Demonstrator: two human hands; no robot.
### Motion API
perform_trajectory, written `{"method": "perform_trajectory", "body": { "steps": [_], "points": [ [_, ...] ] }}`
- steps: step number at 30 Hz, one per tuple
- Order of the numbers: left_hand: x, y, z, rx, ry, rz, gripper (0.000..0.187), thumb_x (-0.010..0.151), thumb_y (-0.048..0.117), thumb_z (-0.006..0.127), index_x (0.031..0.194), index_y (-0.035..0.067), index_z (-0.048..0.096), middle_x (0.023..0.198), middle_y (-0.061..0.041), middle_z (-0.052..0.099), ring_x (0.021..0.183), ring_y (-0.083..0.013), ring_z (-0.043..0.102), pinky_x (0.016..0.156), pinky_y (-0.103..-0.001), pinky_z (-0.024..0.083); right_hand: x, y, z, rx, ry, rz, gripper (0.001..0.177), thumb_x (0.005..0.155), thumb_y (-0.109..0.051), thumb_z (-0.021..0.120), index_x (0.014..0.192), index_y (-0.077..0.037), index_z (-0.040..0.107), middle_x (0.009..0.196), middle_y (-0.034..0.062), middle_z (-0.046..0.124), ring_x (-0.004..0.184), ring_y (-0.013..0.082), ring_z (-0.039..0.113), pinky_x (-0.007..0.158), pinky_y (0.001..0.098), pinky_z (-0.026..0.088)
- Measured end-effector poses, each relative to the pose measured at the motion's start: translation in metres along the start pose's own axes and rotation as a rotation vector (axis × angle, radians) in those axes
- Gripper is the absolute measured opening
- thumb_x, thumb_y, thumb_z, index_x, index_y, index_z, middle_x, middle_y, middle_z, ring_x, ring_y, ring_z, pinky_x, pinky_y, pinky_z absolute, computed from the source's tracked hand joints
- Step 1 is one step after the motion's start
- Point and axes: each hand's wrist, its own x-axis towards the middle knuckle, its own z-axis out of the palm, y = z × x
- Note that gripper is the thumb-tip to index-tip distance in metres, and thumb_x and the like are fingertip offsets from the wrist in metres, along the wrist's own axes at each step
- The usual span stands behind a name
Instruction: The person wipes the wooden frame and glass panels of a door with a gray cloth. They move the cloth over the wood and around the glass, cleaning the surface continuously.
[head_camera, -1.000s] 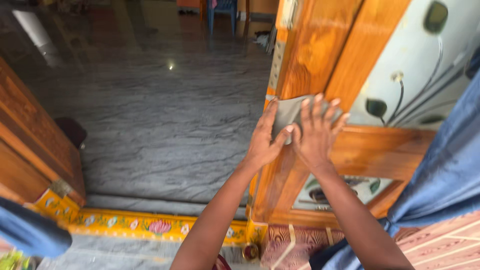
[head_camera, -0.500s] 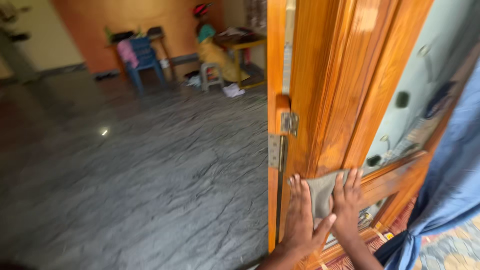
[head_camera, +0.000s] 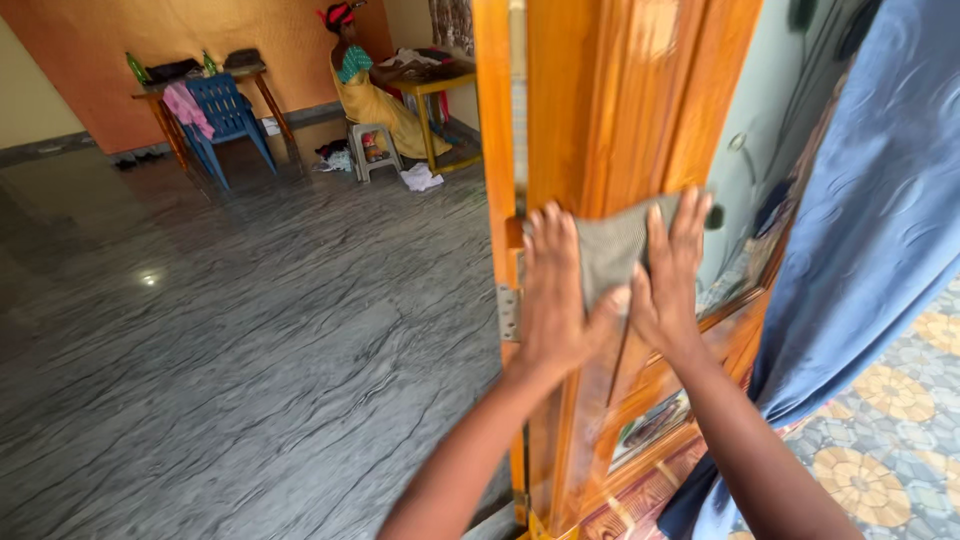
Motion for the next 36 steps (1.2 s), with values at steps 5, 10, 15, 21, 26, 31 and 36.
{"method": "perform_trajectory", "body": {
  "steps": [5,10,15,21,26,31,36],
  "points": [
    [0.111,0.027,-0.035,-0.182,0.13,0.059,0.08,0.114,0.054,0.033,0.168,-0.001,0.013,0.178,-0.029,-0.001,0.168,-0.0444,-0.002,0.138,-0.056,0.002,0.101,-0.011,-0.041,0.122,0.066,-0.037,0.06,0.112,-0.04,0.038,0.167,-0.017,0.03,0.178,0.0189,0.01,0.163,0.0445,0.0,0.134,0.0589,0.002],
    [0.141,0.045,-0.024,-0.023,0.271,0.043,0.074,0.115,0.043,0.042,0.169,0.001,0.012,0.175,-0.025,0.007,0.167,-0.0405,0.007,0.137,-0.053,0.009,0.146,-0.009,-0.035,-0.055,0.103,-0.135,0.062,0.116,-0.05,0.039,0.17,-0.021,0.026,0.178,0.0207,0.005,0.16,0.0458,-0.003,0.13,0.0624,0.003],
    [0.11,0.038,-0.005,0.04,0.276,0.031,0.076,0.114,0.03,0.054,0.169,0.001,0.011,0.174,-0.026,0.009,0.164,-0.0413,0.011,0.136,-0.053,0.013,0.12,0.01,-0.021,-0.103,0.108,-0.128,0.065,0.113,-0.054,0.037,0.171,-0.026,0.024,0.179,0.0182,0.005,0.161,0.0453,-0.001,0.131,0.0626,0.007],
    [0.068,0.025,0.013,0.064,0.253,0.019,0.078,0.11,0.025,0.058,0.166,-0.001,0.01,0.174,-0.031,0.009,0.166,-0.0486,0.011,0.137,-0.059,0.013,0.066,0.021,-0.01,-0.07,0.05,-0.147,0.068,0.111,-0.056,0.037,0.169,-0.026,0.02,0.176,0.0213,0.003,0.162,0.0541,0.0,0.125,0.0693,0.012],
    [0.017,0.004,0.035,0.099,0.224,0.009,0.081,0.106,0.024,0.061,0.164,-0.001,0.011,0.171,-0.034,0.009,0.162,-0.0516,0.011,0.133,-0.062,0.013,0.001,0.038,0.018,-0.051,0.041,-0.127,0.069,0.109,-0.055,0.037,0.168,-0.024,0.017,0.174,0.024,0.003,0.159,0.058,0.001,0.126,0.0743,0.012],
    [-0.058,-0.023,0.064,0.161,0.203,0.036,0.081,0.106,0.022,0.062,0.163,-0.002,0.011,0.167,-0.037,0.013,0.158,-0.055,0.015,0.13,-0.064,0.017,-0.081,0.056,0.047,-0.044,0.01,-0.098,0.071,0.107,-0.051,0.042,0.166,-0.02,0.018,0.171,0.0278,0.003,0.154,0.0616,0.002,0.122,0.0749,0.011],
    [-0.139,-0.045,0.088,0.184,0.136,0.028,0.081,0.105,0.024,0.063,0.161,-0.005,0.011,0.164,-0.04,0.015,0.155,-0.0577,0.018,0.127,-0.063,0.02,-0.169,0.049,0.069,-0.031,-0.048,-0.021,0.071,0.105,-0.046,0.045,0.163,-0.015,0.019,0.168,0.0323,0.003,0.152,0.064,0.002,0.119,0.0739,0.011]
  ]
}}
